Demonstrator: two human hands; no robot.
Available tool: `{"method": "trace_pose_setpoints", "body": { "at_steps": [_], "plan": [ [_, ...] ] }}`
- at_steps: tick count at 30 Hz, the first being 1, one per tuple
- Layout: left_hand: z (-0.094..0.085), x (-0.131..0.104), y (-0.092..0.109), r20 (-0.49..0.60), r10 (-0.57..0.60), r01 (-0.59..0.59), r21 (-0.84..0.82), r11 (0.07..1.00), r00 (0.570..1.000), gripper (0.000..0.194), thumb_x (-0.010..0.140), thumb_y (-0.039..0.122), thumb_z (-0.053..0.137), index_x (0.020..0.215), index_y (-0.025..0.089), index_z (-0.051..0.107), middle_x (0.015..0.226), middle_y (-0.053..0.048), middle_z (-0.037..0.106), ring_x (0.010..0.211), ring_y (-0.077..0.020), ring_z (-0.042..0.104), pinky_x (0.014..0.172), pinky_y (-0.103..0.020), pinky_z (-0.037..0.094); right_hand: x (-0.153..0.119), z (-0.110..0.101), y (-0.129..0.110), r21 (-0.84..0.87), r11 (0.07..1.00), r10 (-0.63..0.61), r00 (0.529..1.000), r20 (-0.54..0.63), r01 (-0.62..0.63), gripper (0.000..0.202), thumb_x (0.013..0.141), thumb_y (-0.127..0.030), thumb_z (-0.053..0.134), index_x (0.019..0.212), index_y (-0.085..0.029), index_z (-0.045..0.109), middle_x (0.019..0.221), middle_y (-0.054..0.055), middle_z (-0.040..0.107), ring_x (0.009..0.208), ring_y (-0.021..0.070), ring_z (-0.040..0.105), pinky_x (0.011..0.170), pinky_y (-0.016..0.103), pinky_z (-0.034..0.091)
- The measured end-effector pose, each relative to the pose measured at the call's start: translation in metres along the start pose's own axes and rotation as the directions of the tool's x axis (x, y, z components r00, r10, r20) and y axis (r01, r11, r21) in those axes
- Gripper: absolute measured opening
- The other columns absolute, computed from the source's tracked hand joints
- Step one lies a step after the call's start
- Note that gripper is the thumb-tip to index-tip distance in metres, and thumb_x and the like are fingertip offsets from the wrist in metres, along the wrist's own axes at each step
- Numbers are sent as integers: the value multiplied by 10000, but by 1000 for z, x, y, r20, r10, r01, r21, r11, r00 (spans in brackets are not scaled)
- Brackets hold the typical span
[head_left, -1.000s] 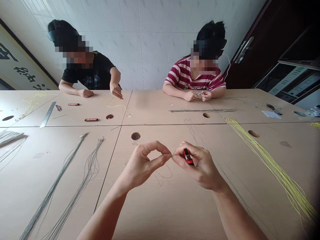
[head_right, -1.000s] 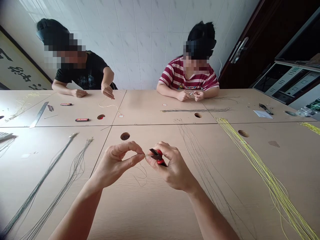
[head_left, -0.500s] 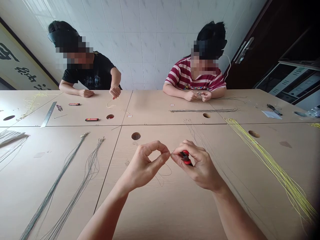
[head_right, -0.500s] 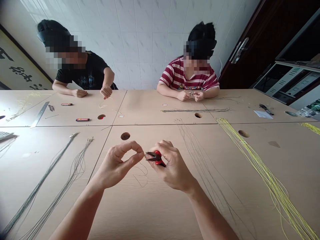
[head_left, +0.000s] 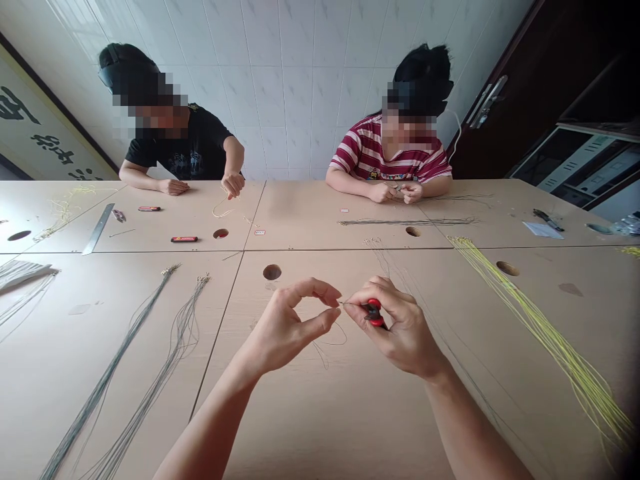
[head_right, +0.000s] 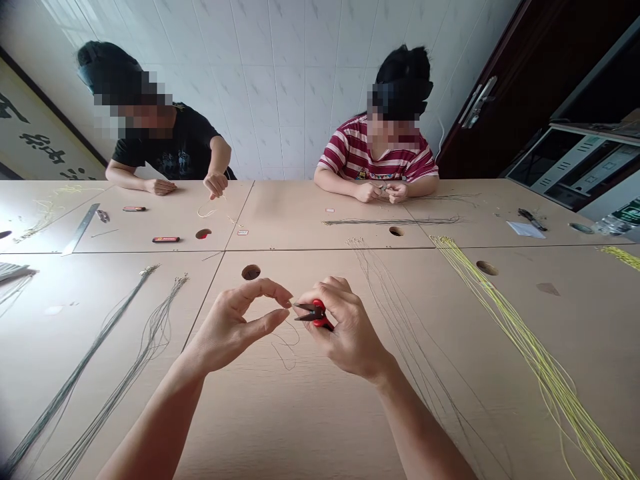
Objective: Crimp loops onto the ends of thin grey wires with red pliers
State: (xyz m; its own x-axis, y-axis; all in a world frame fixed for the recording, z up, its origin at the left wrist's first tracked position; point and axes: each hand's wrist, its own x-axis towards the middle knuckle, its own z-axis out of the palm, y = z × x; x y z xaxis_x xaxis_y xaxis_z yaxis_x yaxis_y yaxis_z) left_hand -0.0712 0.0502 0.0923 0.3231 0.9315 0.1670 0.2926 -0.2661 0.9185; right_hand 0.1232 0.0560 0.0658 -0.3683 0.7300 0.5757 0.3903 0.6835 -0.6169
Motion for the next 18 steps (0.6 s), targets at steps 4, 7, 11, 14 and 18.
{"method": "trace_pose_setpoints", "body": {
  "at_steps": [4, 7, 11, 14, 18],
  "plan": [
    [1, -1, 0, -10, 44, -44, 6, 999, 999, 50, 869, 197, 611, 889, 196, 657, 890, -15, 707, 855, -150, 639, 785, -264, 505, 0, 0, 0, 20, 1000, 10, 1000, 4, -10, 184, 839, -58, 558, 834, -242, 560, 695, -22, 541, 667, 148, 481, 632, 311, 368],
    [2, -1, 0, -14, 68, -67, 36, 997, 998, 53, 872, 180, 605, 861, 194, 655, 853, -7, 707, 800, -138, 634, 738, -250, 500, 0, 0, -1, 27, 999, 17, 1000, 17, -17, 175, 846, -67, 555, 813, -238, 545, 669, -26, 509, 652, 144, 458, 628, 307, 370],
    [2, 0, -2, -9, 126, -125, 117, 985, 992, 81, 885, 168, 590, 826, 198, 638, 793, 9, 690, 727, -125, 614, 666, -241, 473, 0, 1, -1, 30, 999, 12, 999, 37, -13, 167, 858, -78, 555, 808, -234, 530, 658, -29, 478, 650, 142, 429, 641, 304, 378],
    [1, 0, -5, -12, 179, -174, 176, 969, 984, 93, 895, 169, 581, 823, 198, 633, 792, 10, 683, 740, -127, 605, 710, -258, 465, 1, 1, 0, 32, 999, 1, 999, 43, -2, 181, 860, -64, 550, 809, -234, 514, 657, -34, 473, 650, 138, 417, 657, 302, 380],
    [2, -1, -6, -12, 175, -169, 204, 964, 984, 106, 901, 170, 572, 812, 193, 627, 787, 9, 681, 752, -126, 596, 709, -256, 451, 2, 1, 0, -7, 999, -31, 999, 41, 32, 182, 858, -58, 554, 831, -235, 519, 681, -30, 518, 680, 146, 447, 687, 311, 379]
  ]
}}
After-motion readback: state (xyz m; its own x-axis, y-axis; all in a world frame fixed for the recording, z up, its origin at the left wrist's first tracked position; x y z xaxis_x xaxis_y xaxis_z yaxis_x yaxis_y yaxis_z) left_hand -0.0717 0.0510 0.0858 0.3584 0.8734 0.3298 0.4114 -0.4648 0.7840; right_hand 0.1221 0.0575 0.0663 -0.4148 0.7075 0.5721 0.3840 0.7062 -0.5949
